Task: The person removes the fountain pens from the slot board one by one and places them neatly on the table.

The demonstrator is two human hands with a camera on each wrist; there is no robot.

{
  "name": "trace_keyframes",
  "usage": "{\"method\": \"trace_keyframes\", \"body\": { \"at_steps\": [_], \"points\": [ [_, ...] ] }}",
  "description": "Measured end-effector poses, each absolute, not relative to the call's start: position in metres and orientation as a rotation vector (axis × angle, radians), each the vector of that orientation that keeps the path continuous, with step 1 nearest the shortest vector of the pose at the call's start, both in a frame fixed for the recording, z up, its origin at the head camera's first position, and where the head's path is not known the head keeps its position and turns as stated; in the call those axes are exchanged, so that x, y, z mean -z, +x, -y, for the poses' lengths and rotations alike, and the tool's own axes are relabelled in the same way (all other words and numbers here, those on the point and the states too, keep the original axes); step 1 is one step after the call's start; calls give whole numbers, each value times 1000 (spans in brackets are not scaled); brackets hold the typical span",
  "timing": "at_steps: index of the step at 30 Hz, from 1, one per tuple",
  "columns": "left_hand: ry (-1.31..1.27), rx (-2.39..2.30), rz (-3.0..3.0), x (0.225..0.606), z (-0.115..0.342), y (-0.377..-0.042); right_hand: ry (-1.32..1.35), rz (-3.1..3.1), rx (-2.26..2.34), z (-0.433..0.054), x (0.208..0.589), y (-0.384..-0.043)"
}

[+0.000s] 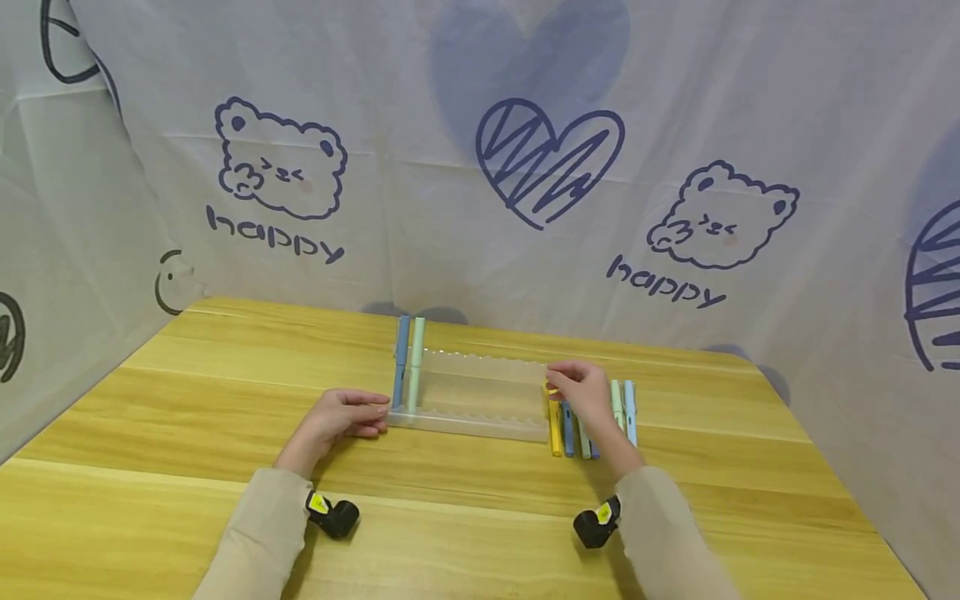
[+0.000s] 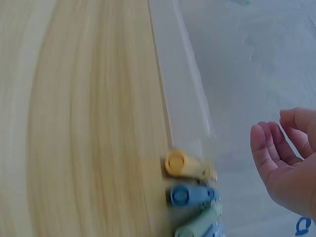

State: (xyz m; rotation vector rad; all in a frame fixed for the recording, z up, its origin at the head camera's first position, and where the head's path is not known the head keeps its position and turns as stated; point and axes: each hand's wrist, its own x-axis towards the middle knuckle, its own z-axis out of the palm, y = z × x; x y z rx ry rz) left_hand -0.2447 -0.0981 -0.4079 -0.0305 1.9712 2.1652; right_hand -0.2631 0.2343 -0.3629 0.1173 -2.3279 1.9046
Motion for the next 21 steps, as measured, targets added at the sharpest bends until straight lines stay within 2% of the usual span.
{"method": "trace_keyframes", "body": {
  "at_steps": [21],
  "points": [
    [-54,-2158,-1969,406,98,-244,279,2306,-2030,-162,363,-267]
  ]
}}
